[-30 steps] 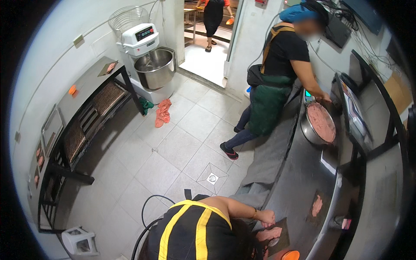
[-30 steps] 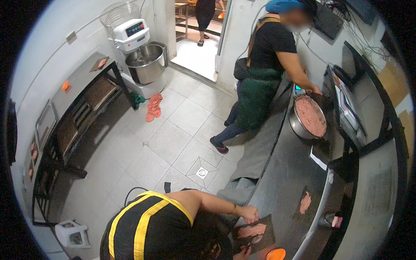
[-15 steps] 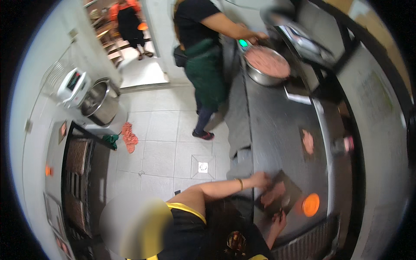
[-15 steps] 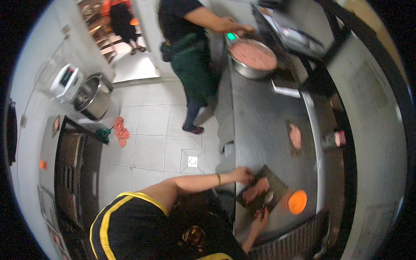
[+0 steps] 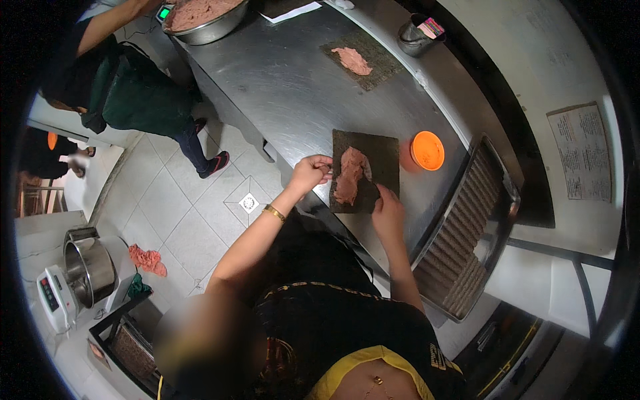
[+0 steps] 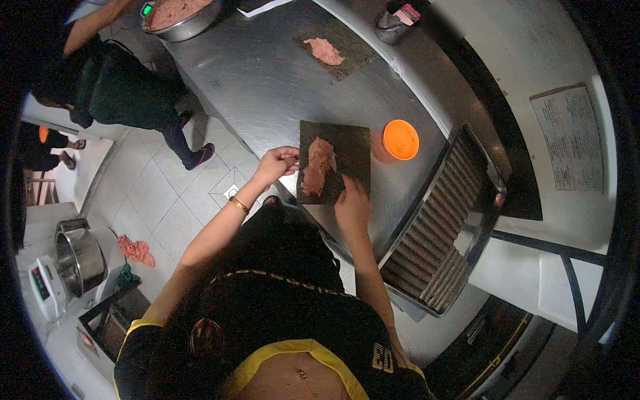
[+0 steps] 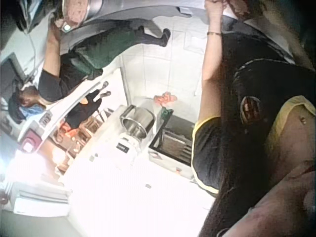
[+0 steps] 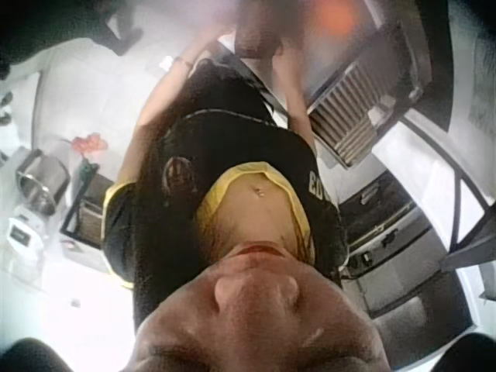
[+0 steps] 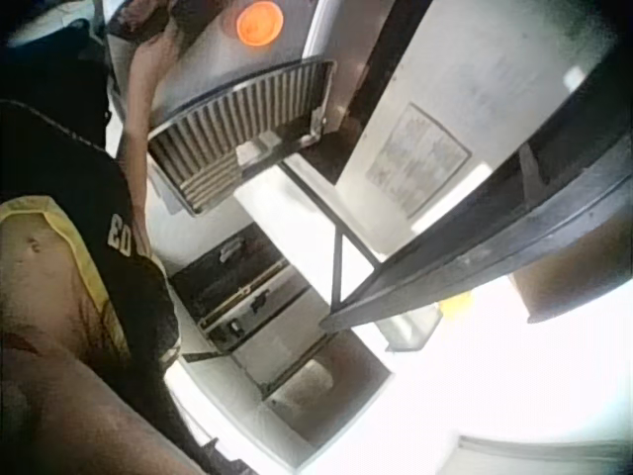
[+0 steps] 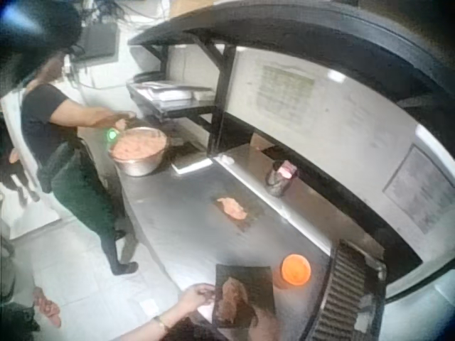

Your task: The person spreads a pink paste onto sheets of nori using a spoon, then rolls the nori into cylindrical shapes and places them on a metal tray. The process is repeated multiple times.

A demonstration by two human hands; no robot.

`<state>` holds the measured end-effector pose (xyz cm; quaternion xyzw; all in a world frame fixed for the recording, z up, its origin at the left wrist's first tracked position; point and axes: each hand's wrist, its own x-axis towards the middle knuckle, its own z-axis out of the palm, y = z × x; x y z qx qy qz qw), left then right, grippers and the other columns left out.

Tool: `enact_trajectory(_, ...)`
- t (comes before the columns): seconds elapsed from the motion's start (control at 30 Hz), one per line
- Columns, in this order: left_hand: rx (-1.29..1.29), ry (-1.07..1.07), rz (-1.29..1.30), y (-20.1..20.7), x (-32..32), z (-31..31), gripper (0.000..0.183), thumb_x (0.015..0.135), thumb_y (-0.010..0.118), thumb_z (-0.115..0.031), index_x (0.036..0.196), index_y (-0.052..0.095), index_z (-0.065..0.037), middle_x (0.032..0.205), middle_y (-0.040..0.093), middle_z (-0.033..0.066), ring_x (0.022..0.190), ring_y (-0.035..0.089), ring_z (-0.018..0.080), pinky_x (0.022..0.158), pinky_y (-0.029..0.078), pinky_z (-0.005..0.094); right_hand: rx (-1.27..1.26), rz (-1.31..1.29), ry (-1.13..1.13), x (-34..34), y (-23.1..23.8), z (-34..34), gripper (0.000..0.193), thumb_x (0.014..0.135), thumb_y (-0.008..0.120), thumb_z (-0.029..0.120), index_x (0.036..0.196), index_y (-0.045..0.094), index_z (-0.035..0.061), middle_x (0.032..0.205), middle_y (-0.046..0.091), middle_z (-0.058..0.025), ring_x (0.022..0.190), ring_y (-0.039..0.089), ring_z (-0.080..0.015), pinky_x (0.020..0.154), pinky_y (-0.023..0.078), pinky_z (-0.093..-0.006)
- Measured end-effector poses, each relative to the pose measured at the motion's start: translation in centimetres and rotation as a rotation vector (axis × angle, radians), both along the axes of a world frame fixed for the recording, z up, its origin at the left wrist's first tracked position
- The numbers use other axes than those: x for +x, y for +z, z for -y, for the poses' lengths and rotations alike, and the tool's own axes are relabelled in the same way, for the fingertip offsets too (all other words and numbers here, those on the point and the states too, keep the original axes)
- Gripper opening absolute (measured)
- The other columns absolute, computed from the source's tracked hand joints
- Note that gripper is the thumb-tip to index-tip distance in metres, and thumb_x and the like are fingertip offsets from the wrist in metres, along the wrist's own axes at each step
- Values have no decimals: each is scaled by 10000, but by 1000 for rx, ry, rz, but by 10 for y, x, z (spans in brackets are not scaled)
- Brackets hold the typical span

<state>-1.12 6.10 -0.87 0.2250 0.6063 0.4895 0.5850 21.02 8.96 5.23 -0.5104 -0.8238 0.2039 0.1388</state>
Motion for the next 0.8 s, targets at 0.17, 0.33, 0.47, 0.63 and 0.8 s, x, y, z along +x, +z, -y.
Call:
enact_trajectory(0.17, 11, -17, 38, 0, -2, 6, 281, 921, 499, -41, 1189, 560, 15, 1065, 637, 100, 858, 659, 164, 738, 548, 261, 29, 216, 0, -23, 5, 17, 373, 791, 532, 39, 1165, 540, 35, 1030, 579, -193, 890, 617, -373, 733, 513, -460)
enact_trajectory(0.33, 29, -37, 100, 5, -2, 6, 300, 928, 475, -36, 1216, 539, 20, 1161, 599, 115, 903, 655, 191, 781, 546, 279, 2, 239, -5, -43, 13, 27, 418, 769, 522, 20, 1186, 547, 28, 1018, 583, -192, 860, 618, -396, 714, 512, -469)
enact_trajectory(0.47, 30, -35, 148, 6, -3, 6, 311, 936, 451, -32, 1235, 519, 18, 1178, 587, 119, 928, 652, 205, 809, 543, 284, -50, 315, 12, -52, 11, 29, 452, 771, 521, 22, 1222, 540, 45, 987, 583, -184, 840, 616, -392, 711, 510, -467)
enact_trajectory(0.63, 36, -49, 155, 3, -4, 6, 304, 945, 441, -42, 1234, 517, 16, 1152, 602, 111, 940, 651, 200, 802, 536, 279, -96, 142, 177, -35, 18, 8, 437, 797, 533, 62, 1233, 544, 68, 929, 567, -170, 837, 614, -355, 717, 514, -444)
enact_trajectory(0.8, 82, -48, 60, -1, -3, 1, 278, 942, 452, -41, 1194, 546, 27, 1063, 647, 91, 909, 656, 166, 744, 523, 255, -6, 45, 246, -4, 46, -32, 397, 797, 539, 43, 1176, 626, 121, 874, 559, -153, 806, 589, -334, 717, 474, -435)
